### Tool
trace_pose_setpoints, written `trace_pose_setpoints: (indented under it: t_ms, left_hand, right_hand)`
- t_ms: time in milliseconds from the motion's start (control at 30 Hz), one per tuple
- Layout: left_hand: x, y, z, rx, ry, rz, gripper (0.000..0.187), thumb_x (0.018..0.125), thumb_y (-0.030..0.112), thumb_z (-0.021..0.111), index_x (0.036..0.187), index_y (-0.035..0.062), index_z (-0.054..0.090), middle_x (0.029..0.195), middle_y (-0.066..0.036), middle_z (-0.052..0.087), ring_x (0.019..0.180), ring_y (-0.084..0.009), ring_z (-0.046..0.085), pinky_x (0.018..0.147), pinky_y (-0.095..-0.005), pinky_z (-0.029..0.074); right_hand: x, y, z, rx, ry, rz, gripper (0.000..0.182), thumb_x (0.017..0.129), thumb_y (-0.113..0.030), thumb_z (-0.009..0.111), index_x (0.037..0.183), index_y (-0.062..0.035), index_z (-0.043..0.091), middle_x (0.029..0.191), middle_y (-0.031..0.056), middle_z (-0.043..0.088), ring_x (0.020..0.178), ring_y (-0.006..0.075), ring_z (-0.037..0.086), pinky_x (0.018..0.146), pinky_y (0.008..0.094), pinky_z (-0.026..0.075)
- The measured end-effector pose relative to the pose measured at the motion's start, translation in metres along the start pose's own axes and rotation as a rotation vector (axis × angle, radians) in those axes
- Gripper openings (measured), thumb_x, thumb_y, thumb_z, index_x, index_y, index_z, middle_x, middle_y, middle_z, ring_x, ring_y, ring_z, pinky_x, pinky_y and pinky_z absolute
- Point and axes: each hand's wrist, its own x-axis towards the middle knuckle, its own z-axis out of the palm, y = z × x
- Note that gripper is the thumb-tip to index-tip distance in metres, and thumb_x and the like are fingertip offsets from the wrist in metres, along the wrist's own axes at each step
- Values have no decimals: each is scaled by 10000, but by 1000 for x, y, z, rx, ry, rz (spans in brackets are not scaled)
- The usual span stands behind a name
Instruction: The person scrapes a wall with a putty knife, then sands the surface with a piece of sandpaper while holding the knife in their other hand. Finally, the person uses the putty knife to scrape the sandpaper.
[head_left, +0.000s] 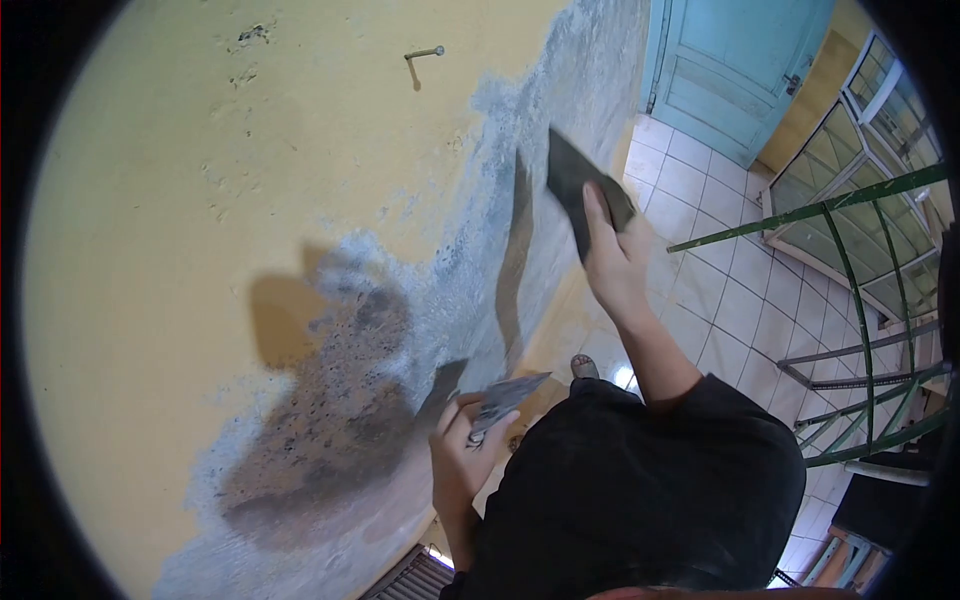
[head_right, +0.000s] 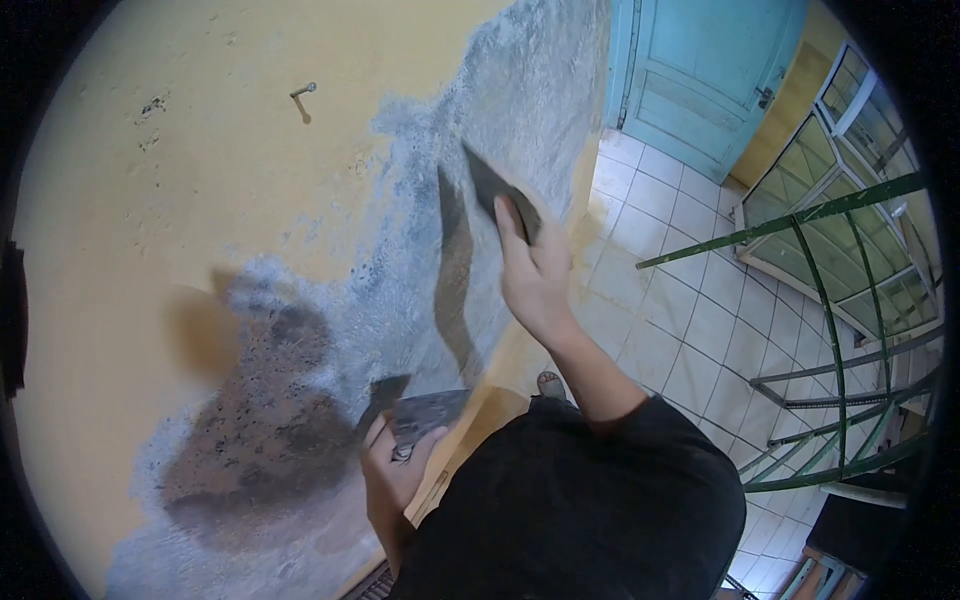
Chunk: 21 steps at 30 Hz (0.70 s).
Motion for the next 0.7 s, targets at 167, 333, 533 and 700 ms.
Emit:
trace_pose_setpoints:
  t_ms: [167,333,533,700]
  left_hand:
    - [-15,-6,-50,-133,-194,-230,197,871,166,781,970,5,723,736,-94,711,644,-134,632,601,-283,477]
    - [-26,-38,-104,-261,-453,-277,216,930,144,692,1089,-2,699,808,-47,722,640,-59,542,583,-241,429]
    - [-25,-40,-133,-534,-517,-262,276,913,84,697,1153,-48,662,944,-68,747,714,-63,587,608,-228,443]
    - [-20,-63,-143,-522,-617,-143,337,882,20,726,1195,-68,639,970,-116,744,840,-94,655,657,-205,480]
  right_hand:
    - [30,28,56,-290,-10,-457,593,919,51,593,1491,42,438,1506,310,445,1434,408,420,1129,397,386]
    - [22,34,82,-370,21,-568,714,894,-116,720,1505,57,395,1536,343,384,1457,473,356,1149,505,330]
    - [25,50,76,-333,-25,-676,727,899,-245,744,1464,80,422,1545,359,361,1478,467,331,1151,532,323]
    - [24,56,75,-382,-29,-720,678,951,-287,672,1460,94,434,1572,344,328,1488,462,314,1168,543,303]
